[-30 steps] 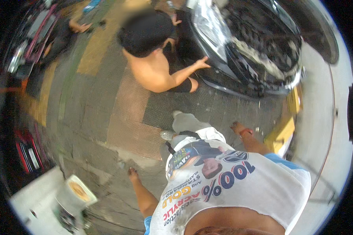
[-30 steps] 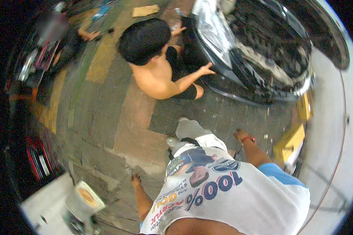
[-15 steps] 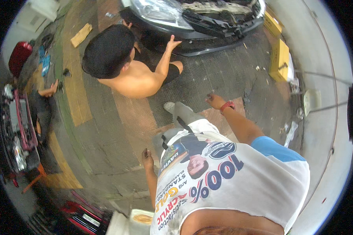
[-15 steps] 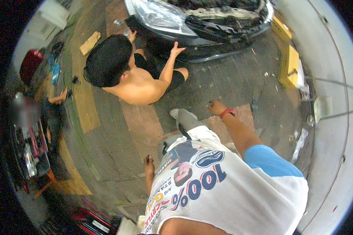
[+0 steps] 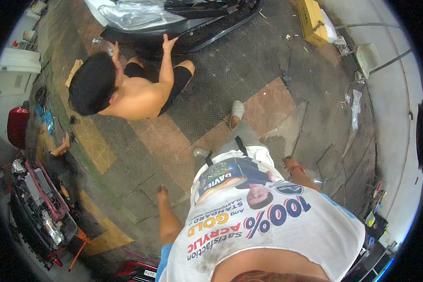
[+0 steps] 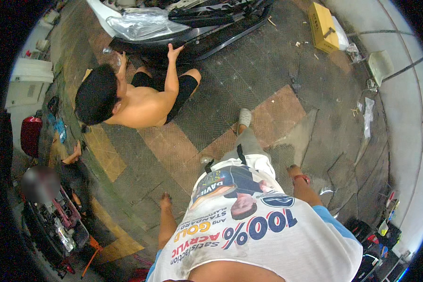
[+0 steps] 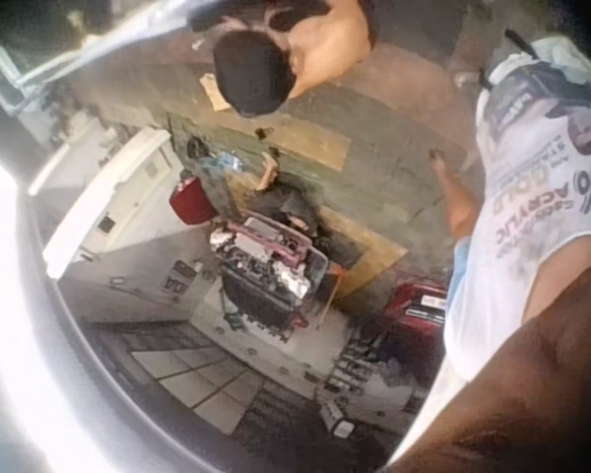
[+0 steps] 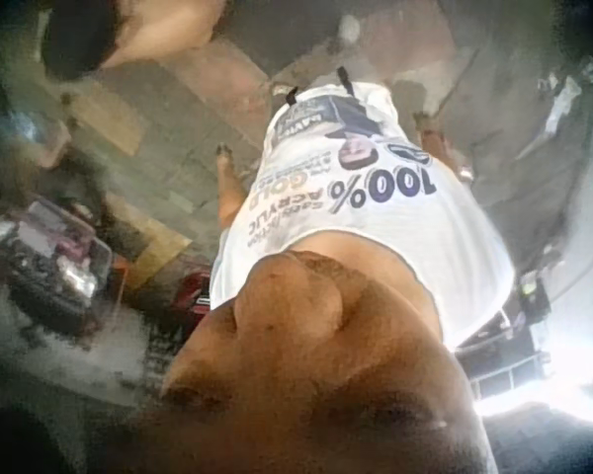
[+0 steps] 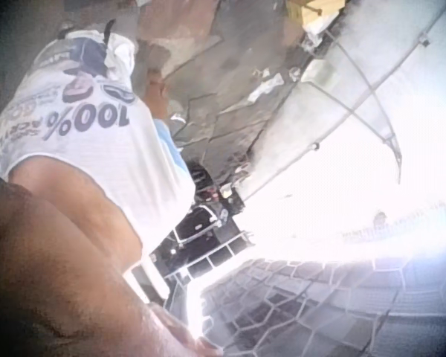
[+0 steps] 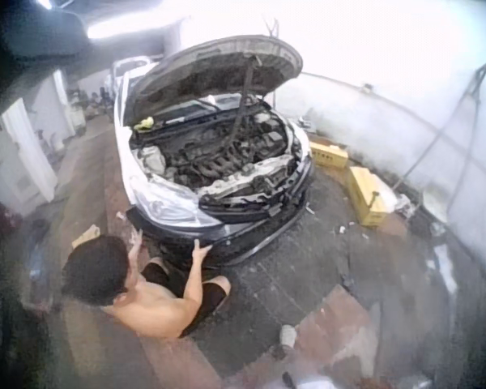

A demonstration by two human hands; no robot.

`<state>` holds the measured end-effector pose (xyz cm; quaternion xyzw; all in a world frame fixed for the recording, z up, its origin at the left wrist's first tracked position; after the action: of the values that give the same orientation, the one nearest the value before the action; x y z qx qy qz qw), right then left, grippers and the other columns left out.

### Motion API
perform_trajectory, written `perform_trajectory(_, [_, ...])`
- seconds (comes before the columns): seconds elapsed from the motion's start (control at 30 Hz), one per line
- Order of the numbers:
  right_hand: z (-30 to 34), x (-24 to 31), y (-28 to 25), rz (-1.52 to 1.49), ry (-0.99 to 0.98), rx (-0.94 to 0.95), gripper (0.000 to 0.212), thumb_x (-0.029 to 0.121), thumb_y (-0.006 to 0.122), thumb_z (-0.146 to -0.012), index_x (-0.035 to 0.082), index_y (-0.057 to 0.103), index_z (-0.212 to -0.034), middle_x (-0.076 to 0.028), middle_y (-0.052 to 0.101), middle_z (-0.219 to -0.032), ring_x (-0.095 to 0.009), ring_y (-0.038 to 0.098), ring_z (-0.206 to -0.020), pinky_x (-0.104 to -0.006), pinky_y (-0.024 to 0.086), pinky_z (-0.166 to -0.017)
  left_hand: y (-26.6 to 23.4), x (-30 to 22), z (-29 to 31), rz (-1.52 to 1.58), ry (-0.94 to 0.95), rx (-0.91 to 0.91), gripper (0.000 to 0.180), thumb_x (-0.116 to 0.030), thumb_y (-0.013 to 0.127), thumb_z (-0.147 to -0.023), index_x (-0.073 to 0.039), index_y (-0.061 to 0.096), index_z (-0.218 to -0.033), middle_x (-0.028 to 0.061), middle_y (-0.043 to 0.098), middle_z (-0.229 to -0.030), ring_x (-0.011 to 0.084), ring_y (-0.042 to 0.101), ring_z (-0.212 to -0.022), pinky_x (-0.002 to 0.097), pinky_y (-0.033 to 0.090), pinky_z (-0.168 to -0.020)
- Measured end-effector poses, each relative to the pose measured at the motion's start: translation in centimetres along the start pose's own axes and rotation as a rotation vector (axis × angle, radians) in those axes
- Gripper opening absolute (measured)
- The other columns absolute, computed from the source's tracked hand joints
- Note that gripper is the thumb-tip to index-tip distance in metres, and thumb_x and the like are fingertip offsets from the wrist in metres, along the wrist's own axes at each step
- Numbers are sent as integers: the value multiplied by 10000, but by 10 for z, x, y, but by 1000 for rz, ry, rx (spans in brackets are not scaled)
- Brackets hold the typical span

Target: The person aligns and fits a black car bumper onto the front of a white vehicle, adjusting its position with both hands. They work alongside another person to secure the bumper in place.

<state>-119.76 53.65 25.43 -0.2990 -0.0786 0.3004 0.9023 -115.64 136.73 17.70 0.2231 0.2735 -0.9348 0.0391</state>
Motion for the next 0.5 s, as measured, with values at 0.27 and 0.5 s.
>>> perform_trajectory(0.27, [-118, -45, -21, -231, -115, -171, 609, 429, 681, -915, -20, 601, -1318, -193, 734, -978, -258, 711, -830, -368, 546, -741, 196, -149, 30, -622, -45, 267, 546, -450, 575, -1016, -18, 608, -1348, 114, 677, -1197, 241, 639, -873, 393, 498, -820])
perform_trajectory(0.5, [-209, 41, -243, -550, -327, -281, 545, 365, 638, -976, -20, 562, -1353, -195, 697, -1064, -273, 662, -916, -378, 521, -852, 438, -398, 104, -610, 700, 451, 656, -497, 606, -987, 5, 536, -1403, 226, 622, -1335, 342, 623, -1196, 401, 479, -1017])
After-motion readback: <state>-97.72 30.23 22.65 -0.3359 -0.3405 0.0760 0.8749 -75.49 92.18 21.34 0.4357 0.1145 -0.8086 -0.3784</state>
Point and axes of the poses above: each hand's wrist, its own z-axis away from the middle knuckle, its own y-axis out of the palm, x = y × z, the point moved 8 cm from there along -z, towards the middle knuckle
